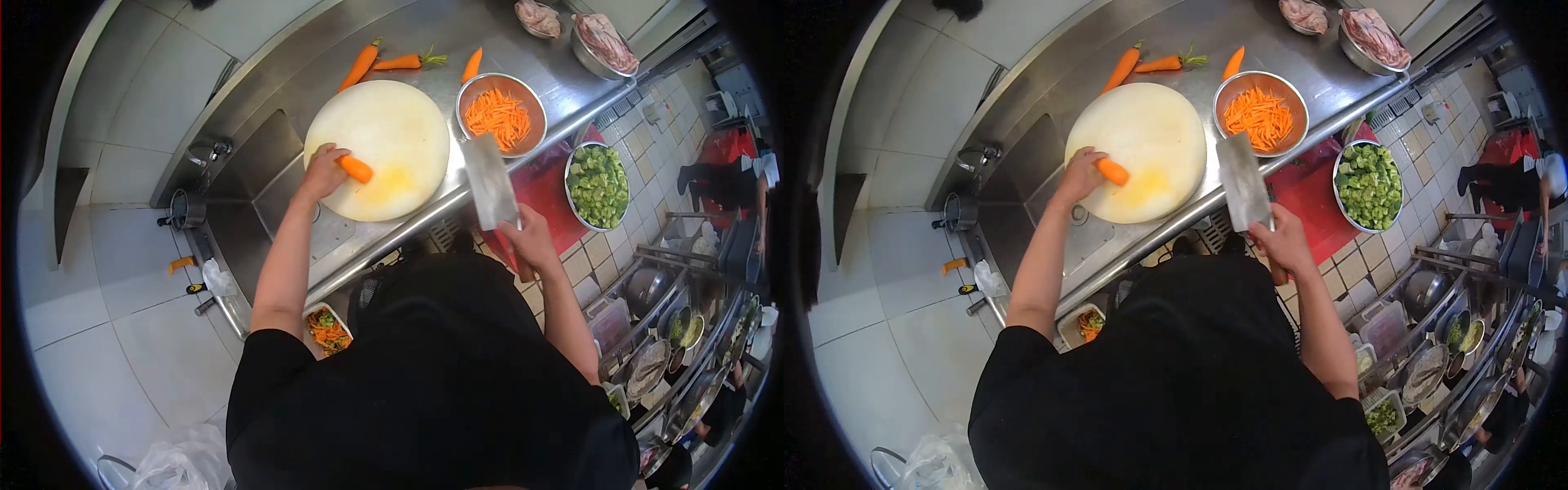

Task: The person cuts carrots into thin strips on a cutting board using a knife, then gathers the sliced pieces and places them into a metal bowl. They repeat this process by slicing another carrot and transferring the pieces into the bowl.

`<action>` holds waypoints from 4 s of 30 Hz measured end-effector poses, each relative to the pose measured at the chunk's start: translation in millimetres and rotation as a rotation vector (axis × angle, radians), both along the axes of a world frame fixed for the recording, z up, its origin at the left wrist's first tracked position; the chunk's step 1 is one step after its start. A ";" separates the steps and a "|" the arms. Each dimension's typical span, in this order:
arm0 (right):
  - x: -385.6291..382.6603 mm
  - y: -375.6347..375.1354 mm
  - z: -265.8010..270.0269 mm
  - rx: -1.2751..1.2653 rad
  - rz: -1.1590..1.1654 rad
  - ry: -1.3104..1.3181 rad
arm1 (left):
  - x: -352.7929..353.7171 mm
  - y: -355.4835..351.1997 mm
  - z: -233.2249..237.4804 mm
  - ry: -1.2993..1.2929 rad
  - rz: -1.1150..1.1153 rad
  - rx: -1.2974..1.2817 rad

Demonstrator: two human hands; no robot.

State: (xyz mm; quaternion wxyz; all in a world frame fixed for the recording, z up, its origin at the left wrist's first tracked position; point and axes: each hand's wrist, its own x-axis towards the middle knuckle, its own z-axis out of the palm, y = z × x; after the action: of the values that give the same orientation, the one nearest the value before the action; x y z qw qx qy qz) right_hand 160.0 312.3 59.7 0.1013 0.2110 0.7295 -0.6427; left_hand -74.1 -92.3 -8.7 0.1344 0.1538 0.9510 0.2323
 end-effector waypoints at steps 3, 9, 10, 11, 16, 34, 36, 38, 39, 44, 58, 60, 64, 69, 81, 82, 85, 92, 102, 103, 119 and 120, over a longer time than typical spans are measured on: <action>-20.7 -21.5 -3.6 0.068 0.175 -0.040 | 24.8 36.4 -6.5 0.017 0.011 0.075; -42.4 -62.9 0.8 0.595 0.548 0.054 | 62.6 74.3 14.8 0.186 -0.002 0.180; -42.6 -67.2 1.9 0.594 0.545 0.048 | 64.9 74.5 17.2 0.120 -0.056 0.198; -42.2 -70.9 2.0 0.619 0.559 0.083 | 66.6 74.6 18.3 0.054 -0.109 0.215; -37.2 -84.1 17.2 0.708 0.561 0.187 | 69.1 74.5 20.9 0.113 -0.149 0.253; -53.5 -100.4 38.5 0.831 0.750 0.001 | 68.1 73.2 13.0 0.149 -0.138 0.205; -61.4 -101.3 33.8 0.832 0.745 0.028 | 67.9 72.7 12.8 0.140 -0.141 0.203; -70.2 -103.7 23.1 0.826 0.748 0.027 | 66.6 72.1 11.3 0.149 -0.163 0.248; -73.3 -105.6 17.9 0.822 0.744 0.029 | 66.3 71.7 11.3 0.151 -0.162 0.248; -80.2 -110.8 7.9 0.833 0.743 0.020 | 66.2 72.3 11.7 0.147 -0.168 0.256; -42.5 -102.0 47.7 0.839 0.725 0.005 | 70.6 75.2 13.0 0.150 -0.134 0.226; -44.9 -103.0 44.6 0.816 0.740 -0.034 | 70.6 75.2 11.7 0.159 -0.127 0.225; -50.3 -102.9 23.4 0.838 0.751 0.000 | 72.2 76.2 12.5 0.170 -0.129 0.239; -53.2 -97.2 13.2 0.822 0.697 -0.041 | 71.2 76.9 10.9 0.145 -0.132 0.243; -48.5 -104.2 48.6 0.833 0.733 -0.030 | 72.1 76.9 11.9 0.131 -0.096 0.245; -48.9 -104.3 48.6 0.834 0.736 -0.030 | 72.0 76.7 9.9 0.132 -0.094 0.259; -50.4 -106.7 47.0 0.837 0.767 -0.025 | 73.0 76.5 9.0 0.141 -0.084 0.269; -62.8 -115.5 8.3 0.831 0.753 -0.048 | 72.5 76.5 10.2 0.155 -0.108 0.270; -51.3 -104.9 42.9 0.816 0.655 -0.032 | 71.4 77.2 10.3 0.147 -0.111 0.264; -49.1 -106.1 47.2 0.815 0.655 -0.033 | 71.3 77.2 11.8 0.141 -0.108 0.268; -61.9 -120.4 7.9 0.817 0.707 -0.058 | 73.3 77.6 8.6 0.168 -0.093 0.296; -60.5 -120.1 8.8 0.824 0.699 -0.075 | 74.9 76.5 8.0 0.170 -0.097 0.296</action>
State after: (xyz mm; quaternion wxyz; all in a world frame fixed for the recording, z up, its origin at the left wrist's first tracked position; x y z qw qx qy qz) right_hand 99.6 192.2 68.5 0.2440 0.0009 0.9437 -0.2233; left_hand 0.7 -15.8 -0.7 0.0405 0.2368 0.9057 0.3493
